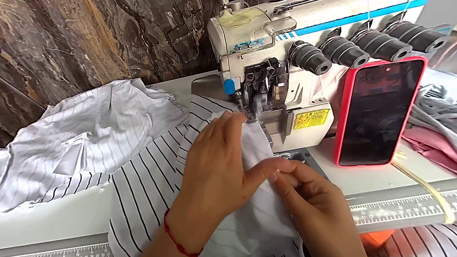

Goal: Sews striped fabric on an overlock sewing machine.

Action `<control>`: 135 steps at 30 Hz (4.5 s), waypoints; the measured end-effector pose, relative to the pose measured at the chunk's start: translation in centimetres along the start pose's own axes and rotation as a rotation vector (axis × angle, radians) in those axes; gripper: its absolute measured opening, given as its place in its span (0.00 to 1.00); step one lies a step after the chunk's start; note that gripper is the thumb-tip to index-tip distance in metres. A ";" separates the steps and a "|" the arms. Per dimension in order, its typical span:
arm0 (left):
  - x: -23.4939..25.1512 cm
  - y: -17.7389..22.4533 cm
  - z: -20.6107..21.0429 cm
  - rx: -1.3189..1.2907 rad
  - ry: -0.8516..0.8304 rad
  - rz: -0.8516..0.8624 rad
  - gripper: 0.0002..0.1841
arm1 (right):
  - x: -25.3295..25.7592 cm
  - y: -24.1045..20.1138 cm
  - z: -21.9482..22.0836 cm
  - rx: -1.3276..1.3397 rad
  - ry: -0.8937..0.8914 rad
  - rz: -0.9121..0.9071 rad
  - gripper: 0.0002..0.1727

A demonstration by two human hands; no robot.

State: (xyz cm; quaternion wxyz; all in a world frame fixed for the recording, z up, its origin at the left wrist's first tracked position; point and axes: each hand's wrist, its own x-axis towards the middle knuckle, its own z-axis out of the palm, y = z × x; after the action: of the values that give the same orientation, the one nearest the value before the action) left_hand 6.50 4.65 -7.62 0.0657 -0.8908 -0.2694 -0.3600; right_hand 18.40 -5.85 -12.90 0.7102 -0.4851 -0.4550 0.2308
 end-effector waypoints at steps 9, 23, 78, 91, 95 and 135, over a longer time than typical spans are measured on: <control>-11.2 6.3 2.3 -0.242 0.173 -0.116 0.20 | -2.9 -1.0 -2.7 0.023 -0.250 0.124 0.07; -9.6 5.3 0.2 -0.609 0.345 -0.318 0.15 | -4.5 -0.9 -3.2 0.058 -0.268 0.068 0.09; -3.2 1.4 -0.1 -0.143 0.220 0.285 0.08 | -1.6 -0.3 -0.5 0.070 -0.182 0.012 0.08; -1.2 -0.3 -3.5 -0.449 0.151 -0.058 0.12 | -3.4 0.1 8.4 0.652 -0.206 0.389 0.08; -0.8 -0.9 -4.6 -0.427 0.101 0.054 0.10 | -3.1 0.1 6.2 0.503 -0.041 0.314 0.13; -2.2 -1.0 -2.5 0.005 0.242 0.034 0.09 | -0.6 0.0 -2.1 0.533 -0.235 0.335 0.05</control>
State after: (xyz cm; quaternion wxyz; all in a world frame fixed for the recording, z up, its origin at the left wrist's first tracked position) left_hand 3.18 3.77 -7.32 0.1059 -0.8452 -0.2450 -0.4630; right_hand 19.90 -7.29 -13.42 0.7069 -0.3207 -0.3713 0.5095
